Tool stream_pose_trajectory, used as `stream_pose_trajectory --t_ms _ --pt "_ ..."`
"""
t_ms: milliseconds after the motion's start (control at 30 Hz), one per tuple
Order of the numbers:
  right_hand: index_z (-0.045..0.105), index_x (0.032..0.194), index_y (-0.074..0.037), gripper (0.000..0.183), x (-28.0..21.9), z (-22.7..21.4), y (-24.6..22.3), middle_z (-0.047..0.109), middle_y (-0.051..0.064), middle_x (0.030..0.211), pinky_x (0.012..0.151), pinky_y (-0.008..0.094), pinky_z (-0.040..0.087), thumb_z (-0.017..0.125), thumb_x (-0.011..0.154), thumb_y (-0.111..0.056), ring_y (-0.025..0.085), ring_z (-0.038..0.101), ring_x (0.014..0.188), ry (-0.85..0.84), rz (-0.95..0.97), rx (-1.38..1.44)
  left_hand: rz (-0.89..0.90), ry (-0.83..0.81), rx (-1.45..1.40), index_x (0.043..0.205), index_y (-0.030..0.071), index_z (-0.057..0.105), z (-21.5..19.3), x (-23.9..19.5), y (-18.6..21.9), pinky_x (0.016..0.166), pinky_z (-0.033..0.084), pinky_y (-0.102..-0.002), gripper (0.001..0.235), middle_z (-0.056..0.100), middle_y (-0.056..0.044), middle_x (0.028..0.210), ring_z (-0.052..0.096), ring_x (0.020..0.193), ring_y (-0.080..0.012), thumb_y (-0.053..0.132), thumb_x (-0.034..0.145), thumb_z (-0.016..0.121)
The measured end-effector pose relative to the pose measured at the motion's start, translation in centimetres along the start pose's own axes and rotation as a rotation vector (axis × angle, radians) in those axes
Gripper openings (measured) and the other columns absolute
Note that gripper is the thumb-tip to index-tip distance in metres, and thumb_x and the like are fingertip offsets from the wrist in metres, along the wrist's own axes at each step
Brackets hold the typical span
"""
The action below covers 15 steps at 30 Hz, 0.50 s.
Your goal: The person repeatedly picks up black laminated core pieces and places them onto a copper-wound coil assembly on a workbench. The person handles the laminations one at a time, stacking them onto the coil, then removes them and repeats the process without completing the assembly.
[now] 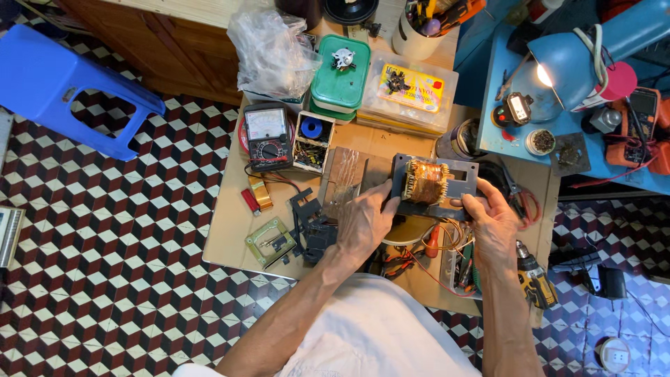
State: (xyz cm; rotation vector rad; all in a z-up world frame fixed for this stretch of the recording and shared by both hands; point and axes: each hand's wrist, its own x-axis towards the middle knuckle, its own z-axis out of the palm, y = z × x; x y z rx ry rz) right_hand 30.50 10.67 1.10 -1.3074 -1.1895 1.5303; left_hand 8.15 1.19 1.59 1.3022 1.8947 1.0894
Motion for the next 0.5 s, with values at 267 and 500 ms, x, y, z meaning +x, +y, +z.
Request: stream_pose_trajectory --t_ms 267,500 --pt "0.052 0.144 0.002 0.048 -0.5 0.9 -0.6 0.074 0.007 0.109 0.084 0.024 0.059 0.063 0.098 -0.005 0.01 0.071 0.094 0.03 0.038 0.028 0.125 0.066 -0.055 0.138 0.001 0.059 0.9 -0.1 -0.5 0.092 0.058 -0.044 0.04 0.066 -0.02 0.133 0.068 0.113 -0.0406 0.017 0.101 0.057" --pt "0.052 0.145 0.001 0.049 -0.9 2.0 -1.1 0.072 0.009 0.109 0.081 0.023 0.058 0.065 0.098 -0.007 0.011 0.07 0.094 -0.005 0.029 0.054 0.068 0.031 -0.062 0.139 -0.004 0.056 1.2 -0.5 -0.2 0.095 0.055 -0.045 0.044 0.064 -0.023 0.136 0.066 0.116 -0.0411 0.015 0.099 0.057"
